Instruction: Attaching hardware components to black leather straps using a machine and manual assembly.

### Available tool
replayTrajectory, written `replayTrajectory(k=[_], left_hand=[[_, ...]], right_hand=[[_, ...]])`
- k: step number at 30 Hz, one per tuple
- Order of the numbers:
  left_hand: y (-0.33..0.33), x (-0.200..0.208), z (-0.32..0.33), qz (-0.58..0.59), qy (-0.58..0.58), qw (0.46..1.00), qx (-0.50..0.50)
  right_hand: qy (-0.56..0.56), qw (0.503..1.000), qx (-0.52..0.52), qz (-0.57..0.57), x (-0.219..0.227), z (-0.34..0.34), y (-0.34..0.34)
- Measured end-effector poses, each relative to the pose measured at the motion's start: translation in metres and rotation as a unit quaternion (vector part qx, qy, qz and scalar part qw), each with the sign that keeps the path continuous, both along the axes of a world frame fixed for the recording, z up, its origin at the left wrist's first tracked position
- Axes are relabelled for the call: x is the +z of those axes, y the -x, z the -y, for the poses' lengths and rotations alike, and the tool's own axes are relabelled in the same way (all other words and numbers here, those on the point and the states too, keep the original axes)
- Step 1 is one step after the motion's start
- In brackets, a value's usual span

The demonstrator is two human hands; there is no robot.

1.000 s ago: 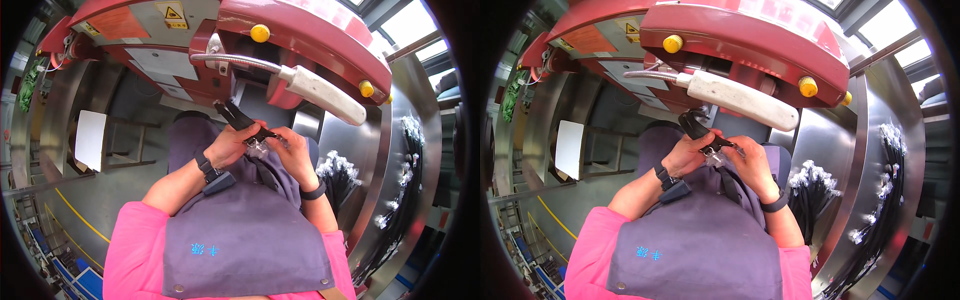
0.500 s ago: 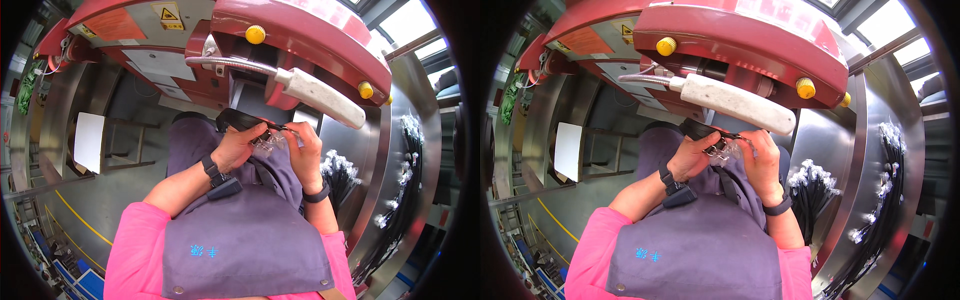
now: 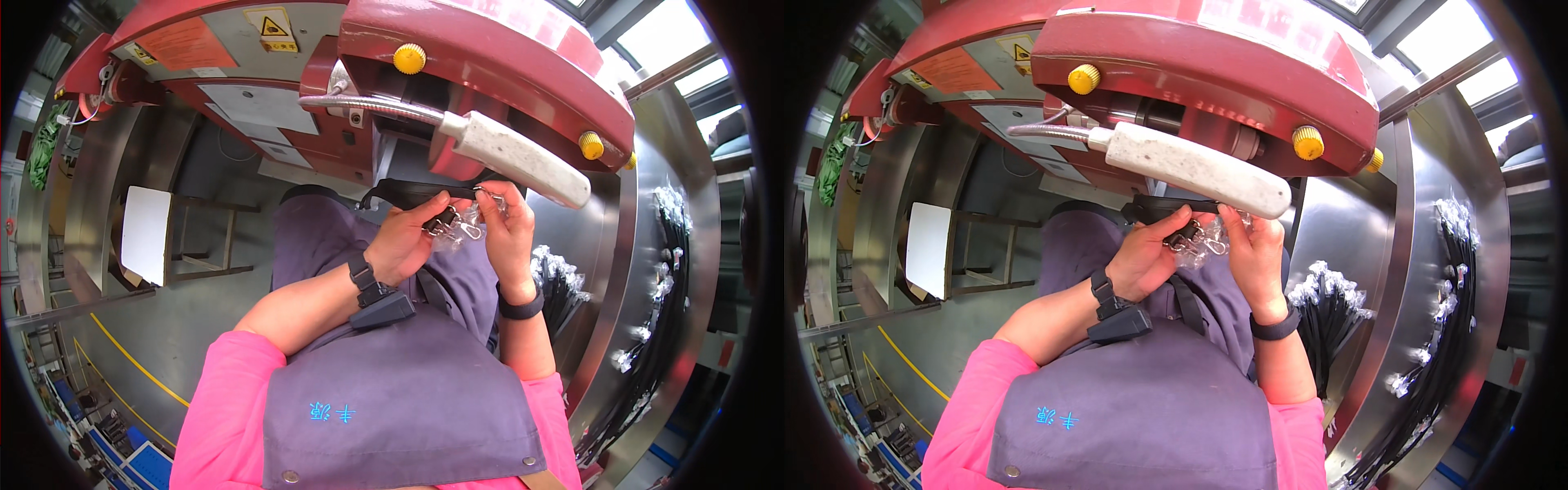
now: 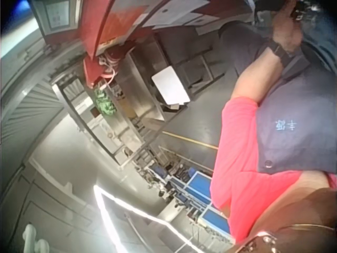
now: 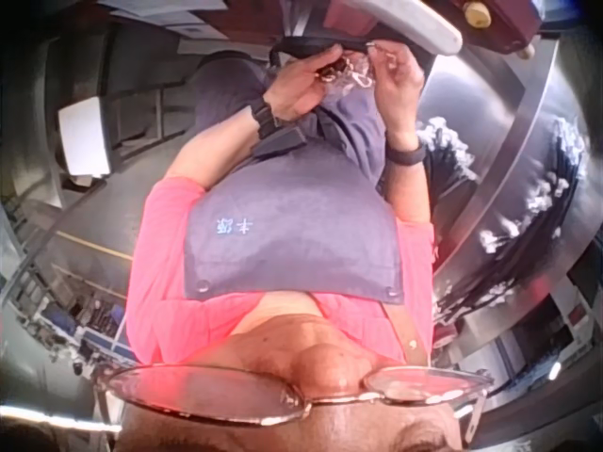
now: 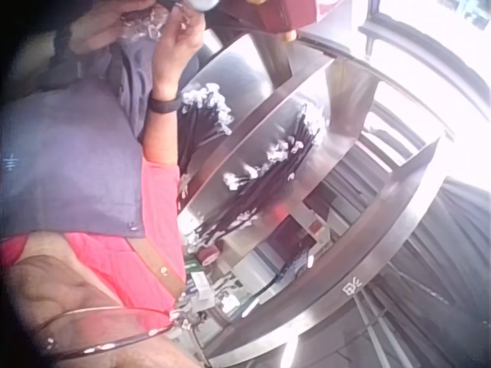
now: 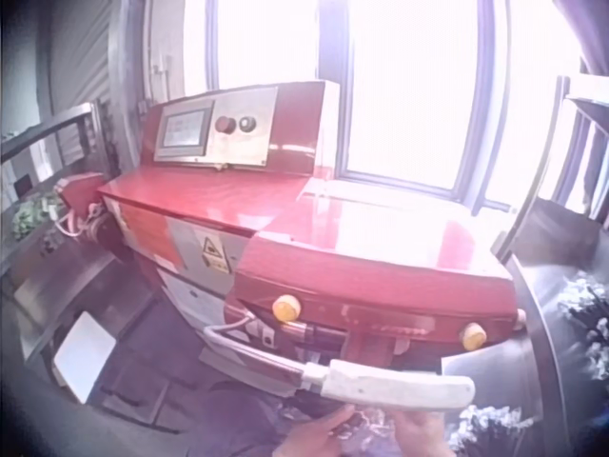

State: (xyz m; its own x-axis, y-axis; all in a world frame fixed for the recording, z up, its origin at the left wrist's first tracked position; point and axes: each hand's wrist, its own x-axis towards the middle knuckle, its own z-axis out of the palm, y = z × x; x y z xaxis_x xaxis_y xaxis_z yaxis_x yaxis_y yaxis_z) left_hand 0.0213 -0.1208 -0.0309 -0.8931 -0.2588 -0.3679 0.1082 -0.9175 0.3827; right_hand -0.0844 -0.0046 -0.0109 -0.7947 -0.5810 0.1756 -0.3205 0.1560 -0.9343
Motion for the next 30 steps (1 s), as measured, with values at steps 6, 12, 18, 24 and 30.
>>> replayTrajectory(k=[6, 12, 18, 24, 30], left_hand=[[0.005, 0.002, -0.003, -0.014, -0.021, 1.0, 0.004], [0.005, -0.002, -0.006, -0.029, -0.026, 0.999, 0.015], [0.004, -0.002, -0.005, -0.024, -0.037, 0.999, 0.006], [0.005, -0.005, -0.004, -0.021, -0.046, 0.999, 0.008], [0.006, -0.007, -0.003, -0.026, -0.042, 0.999, 0.007]], right_hand=[[-0.045, 0.998, 0.031, -0.033, 0.009, 0.001, 0.015], [-0.055, 0.994, 0.068, 0.063, 0.001, -0.002, 0.033], [-0.032, 0.992, 0.079, 0.088, -0.003, 0.002, 0.039], [-0.052, 0.987, 0.109, 0.107, 0.001, 0.006, 0.041], [-0.057, 0.985, 0.105, 0.121, -0.005, 0.006, 0.045]])
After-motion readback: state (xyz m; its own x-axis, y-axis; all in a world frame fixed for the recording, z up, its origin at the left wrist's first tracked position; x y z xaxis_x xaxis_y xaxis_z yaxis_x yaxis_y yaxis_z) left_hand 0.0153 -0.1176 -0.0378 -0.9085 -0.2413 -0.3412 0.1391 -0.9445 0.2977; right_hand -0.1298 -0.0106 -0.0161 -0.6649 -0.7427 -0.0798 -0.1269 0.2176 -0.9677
